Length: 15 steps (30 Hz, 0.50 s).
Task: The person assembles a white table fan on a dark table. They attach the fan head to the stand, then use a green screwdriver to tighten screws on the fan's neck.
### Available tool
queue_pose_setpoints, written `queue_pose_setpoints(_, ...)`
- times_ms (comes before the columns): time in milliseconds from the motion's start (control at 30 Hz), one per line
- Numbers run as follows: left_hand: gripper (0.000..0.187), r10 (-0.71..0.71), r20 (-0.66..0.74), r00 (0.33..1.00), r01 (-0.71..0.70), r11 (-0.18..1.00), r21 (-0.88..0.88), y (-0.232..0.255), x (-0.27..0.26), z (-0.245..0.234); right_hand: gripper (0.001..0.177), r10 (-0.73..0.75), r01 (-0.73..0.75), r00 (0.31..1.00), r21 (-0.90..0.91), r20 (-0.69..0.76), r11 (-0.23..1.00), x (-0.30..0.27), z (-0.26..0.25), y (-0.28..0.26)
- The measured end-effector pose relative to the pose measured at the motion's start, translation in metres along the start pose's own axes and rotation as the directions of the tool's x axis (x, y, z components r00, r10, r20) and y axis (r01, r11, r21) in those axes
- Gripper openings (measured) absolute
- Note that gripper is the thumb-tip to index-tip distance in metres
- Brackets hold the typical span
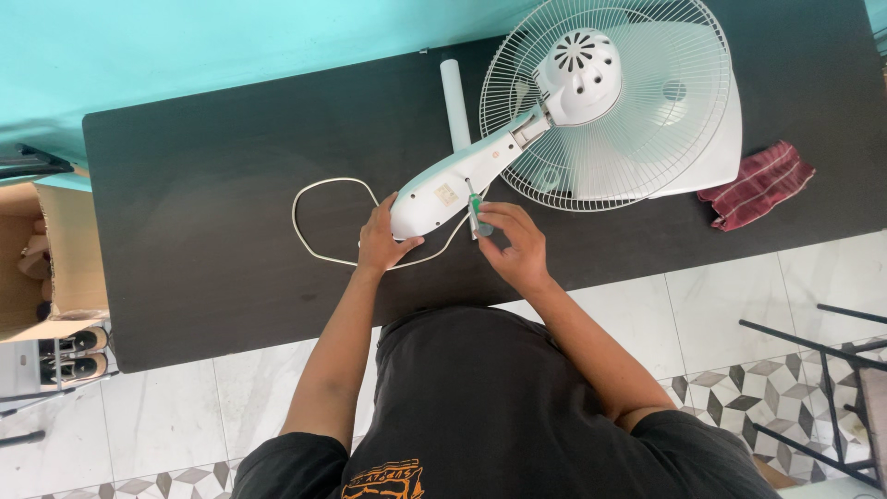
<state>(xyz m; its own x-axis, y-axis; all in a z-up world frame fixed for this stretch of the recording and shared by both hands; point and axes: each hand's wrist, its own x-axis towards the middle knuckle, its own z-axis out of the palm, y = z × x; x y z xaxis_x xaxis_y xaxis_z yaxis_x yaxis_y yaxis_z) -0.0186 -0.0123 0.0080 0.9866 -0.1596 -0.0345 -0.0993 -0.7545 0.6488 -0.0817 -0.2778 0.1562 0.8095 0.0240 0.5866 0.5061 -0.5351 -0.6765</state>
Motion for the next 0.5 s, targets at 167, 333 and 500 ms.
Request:
queue_pose_setpoints(167,0.106,-0.010,0.004,1.000,0.010,1.000,-0.007,-0.002,0.000,0.002,0.037,-0.104,0.103,0.994,-0.077,-0.015,0.992,0.005,-0.002,-0.006)
queue_pose_setpoints(333,0.105,0.095,-0.004,0.995,-0.095,0.994,-0.058,0.011,0.003,-0.013,0.038,-0.112,0.113,0.993,-0.069,0.026,0.991,0.010,-0.006,-0.008)
queue_pose_setpoints(500,0.063,-0.055,-0.314,0.948,-0.025,0.969,-0.246,0.061,0.003,-0.003,0.037,-0.131,0.134,0.990,-0.051,0.058,0.990,0.013,-0.007,-0.010)
